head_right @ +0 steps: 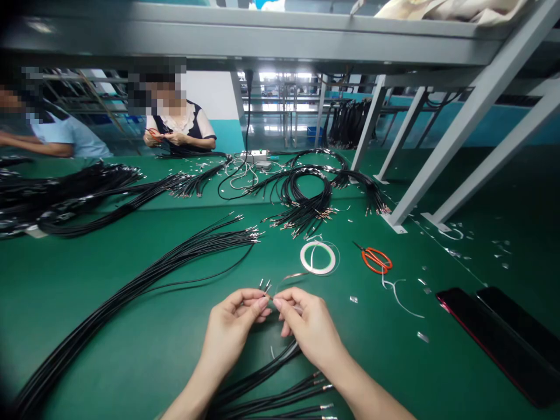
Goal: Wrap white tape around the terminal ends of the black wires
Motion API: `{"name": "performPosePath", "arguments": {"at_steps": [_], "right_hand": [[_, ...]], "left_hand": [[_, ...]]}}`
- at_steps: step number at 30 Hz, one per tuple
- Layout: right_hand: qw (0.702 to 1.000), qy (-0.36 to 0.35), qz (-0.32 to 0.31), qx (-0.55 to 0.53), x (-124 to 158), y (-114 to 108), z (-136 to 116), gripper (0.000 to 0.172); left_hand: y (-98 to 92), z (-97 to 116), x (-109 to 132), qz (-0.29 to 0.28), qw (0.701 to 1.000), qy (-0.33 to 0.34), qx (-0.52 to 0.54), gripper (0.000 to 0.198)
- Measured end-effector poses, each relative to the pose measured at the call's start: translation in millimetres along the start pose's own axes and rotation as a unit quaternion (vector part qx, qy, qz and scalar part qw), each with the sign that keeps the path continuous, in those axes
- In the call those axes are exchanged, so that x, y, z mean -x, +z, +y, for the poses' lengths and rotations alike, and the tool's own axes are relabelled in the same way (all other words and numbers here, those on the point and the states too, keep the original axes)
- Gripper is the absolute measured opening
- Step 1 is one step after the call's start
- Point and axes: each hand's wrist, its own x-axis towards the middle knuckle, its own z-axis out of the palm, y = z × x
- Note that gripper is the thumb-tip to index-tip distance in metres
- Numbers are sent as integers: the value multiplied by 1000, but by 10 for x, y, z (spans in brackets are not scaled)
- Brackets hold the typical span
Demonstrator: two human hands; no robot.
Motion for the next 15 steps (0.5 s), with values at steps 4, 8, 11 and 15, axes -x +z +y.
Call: {"name": "performPosePath", "arguments": {"at_steps": [4, 8, 11, 15], "right_hand": [[999, -2, 22, 35, 15, 2, -47, 28], [999, -8, 25, 35, 27, 15, -69, 28], [999, -11, 20, 29, 28, 18, -75, 28], [1000, -13, 19, 17, 25, 21, -71, 28]], "left_hand": [[4, 13, -1, 0, 1000, -14, 19, 22], [-5, 0, 10, -22, 998, -39, 48, 24], [-17, -12, 18, -43, 995, -52, 79, 23], [-23, -3, 25, -63, 992, -57, 94, 21]]}}
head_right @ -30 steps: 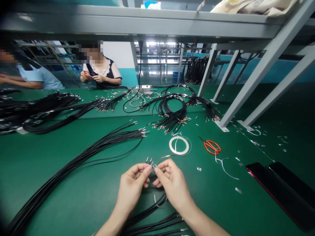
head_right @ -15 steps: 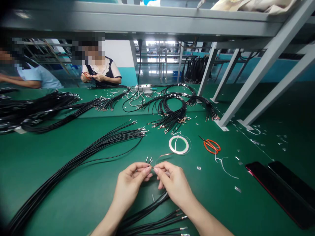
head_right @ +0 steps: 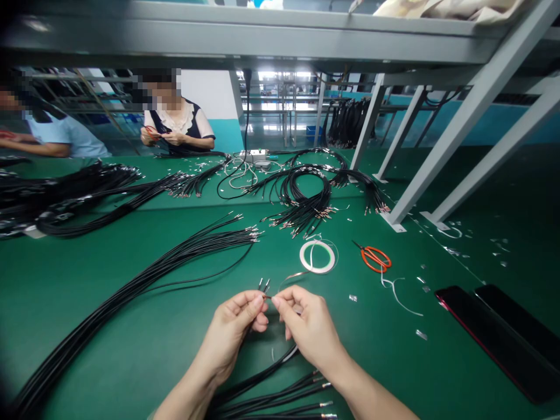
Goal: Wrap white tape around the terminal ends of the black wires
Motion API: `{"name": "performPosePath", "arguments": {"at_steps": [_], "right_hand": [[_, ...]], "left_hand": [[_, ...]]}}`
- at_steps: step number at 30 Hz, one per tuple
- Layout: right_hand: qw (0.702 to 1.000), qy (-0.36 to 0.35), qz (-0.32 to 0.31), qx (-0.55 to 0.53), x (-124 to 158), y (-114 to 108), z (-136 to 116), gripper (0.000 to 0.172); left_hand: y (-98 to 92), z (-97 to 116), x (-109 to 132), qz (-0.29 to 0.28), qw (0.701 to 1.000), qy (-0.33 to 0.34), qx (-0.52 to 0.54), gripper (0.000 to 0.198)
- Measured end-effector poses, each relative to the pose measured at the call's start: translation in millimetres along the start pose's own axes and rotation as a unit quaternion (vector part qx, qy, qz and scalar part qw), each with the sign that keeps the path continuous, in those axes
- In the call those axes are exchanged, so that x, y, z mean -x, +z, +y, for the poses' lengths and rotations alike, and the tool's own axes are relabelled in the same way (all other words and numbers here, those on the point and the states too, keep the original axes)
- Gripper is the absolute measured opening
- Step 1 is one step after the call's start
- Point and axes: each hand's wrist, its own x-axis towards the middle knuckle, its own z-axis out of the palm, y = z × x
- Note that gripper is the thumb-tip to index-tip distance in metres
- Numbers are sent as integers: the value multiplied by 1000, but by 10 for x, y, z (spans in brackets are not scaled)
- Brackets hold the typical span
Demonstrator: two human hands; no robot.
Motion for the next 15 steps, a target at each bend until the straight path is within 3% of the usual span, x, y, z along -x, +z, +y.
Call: {"name": "performPosePath", "arguments": {"at_steps": [10, 15], "right_hand": [[1000, 21, 3, -12, -38, -3, 97, 30], [999, 30, -12, 4, -30, 2, 121, 33]], "left_hand": [[-41, 25, -32, 8, 998, -6, -63, 30], [-53, 17, -55, 47, 987, 40, -147, 23]]}}
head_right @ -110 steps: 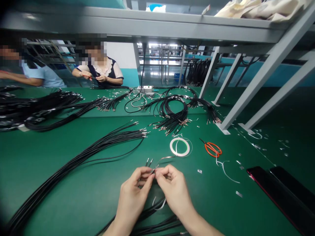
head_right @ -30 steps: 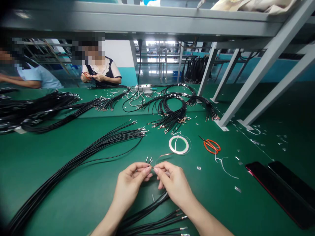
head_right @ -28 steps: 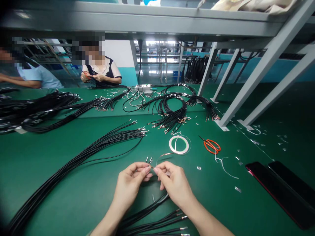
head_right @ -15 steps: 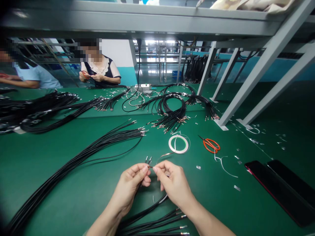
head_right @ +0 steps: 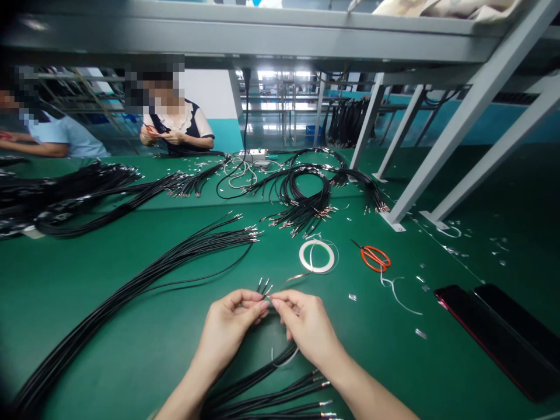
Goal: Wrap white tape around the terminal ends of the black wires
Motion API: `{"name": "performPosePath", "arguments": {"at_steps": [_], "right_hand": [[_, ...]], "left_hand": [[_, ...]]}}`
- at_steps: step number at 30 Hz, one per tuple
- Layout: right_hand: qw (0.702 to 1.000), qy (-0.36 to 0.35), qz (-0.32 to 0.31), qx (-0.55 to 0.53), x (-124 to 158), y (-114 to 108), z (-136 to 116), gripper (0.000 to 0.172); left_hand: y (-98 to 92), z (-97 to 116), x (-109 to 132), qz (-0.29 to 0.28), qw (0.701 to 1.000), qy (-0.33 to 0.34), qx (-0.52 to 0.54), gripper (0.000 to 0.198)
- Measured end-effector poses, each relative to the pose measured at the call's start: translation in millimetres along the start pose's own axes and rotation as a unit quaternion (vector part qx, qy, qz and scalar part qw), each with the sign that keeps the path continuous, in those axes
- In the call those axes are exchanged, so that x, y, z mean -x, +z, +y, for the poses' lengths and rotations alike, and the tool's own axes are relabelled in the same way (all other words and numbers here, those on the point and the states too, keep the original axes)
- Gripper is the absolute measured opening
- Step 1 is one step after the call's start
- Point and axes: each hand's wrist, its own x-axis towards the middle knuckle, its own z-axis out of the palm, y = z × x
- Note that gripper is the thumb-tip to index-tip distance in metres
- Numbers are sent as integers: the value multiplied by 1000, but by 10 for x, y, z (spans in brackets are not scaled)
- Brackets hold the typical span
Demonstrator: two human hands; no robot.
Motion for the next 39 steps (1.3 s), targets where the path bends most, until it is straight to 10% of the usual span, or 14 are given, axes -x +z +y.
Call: {"name": "performPosePath", "arguments": {"at_steps": [39], "right_hand": [[995, 13, -28, -93, 24, -23, -107, 26]], "left_hand": [[-54, 22, 34, -163, 975, -79, 127, 24]]}}
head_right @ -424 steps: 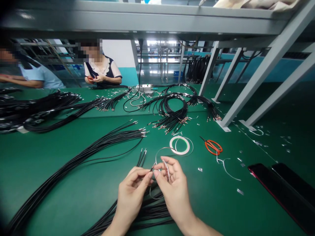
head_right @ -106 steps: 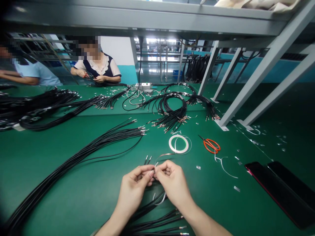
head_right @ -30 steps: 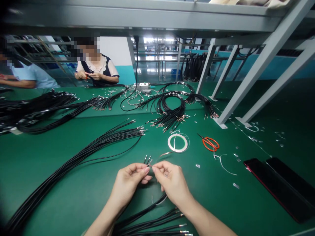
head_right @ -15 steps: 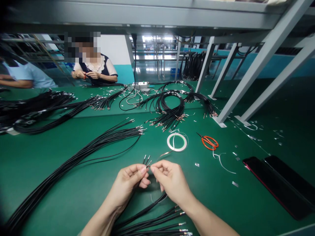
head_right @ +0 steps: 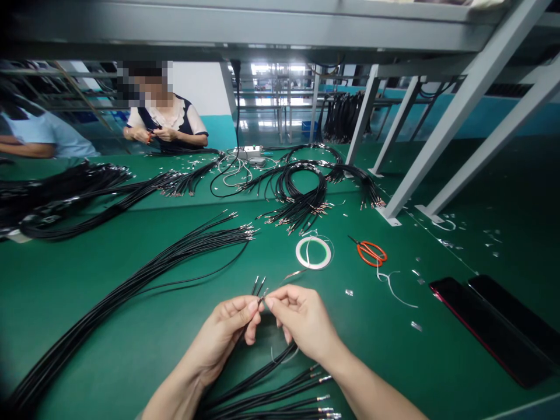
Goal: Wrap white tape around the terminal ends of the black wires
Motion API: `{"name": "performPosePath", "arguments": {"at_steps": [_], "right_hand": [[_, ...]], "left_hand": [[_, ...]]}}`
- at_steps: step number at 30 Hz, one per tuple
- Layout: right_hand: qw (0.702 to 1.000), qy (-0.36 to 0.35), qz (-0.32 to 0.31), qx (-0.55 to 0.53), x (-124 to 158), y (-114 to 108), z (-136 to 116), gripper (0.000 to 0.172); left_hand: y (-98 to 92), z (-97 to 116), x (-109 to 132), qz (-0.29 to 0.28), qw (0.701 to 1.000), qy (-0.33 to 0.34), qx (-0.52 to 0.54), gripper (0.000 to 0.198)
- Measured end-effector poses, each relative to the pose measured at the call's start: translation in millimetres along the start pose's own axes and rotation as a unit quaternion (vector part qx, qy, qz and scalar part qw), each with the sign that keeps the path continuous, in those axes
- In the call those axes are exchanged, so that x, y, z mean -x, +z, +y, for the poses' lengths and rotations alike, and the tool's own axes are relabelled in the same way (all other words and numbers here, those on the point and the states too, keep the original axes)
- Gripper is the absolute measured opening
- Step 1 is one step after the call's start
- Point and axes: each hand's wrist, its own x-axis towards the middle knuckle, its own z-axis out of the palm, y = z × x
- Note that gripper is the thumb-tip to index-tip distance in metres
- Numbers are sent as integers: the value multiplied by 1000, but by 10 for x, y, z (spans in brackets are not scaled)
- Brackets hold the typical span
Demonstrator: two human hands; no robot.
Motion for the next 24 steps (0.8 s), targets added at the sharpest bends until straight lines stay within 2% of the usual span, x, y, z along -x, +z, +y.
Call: {"name": "performPosePath", "arguments": {"at_steps": [12, 17, 20, 24], "right_hand": [[1000, -2, -2, -9, -2, 5, -26, 23], [997, 42, 16, -55, -36, -3, 23, 22], [994, 59, 34, -84, -87, -44, 75, 23], [993, 11, 87, -74, -148, -82, 124, 25]], "left_hand": [[33, -3, 15, -51, 998, -16, 23, 25], [35, -21, 35, -66, 997, -21, 37, 24], [37, 3, 31, -28, 1000, 3, -13, 24], [33, 4, -6, 35, 993, 24, -111, 28]]}}
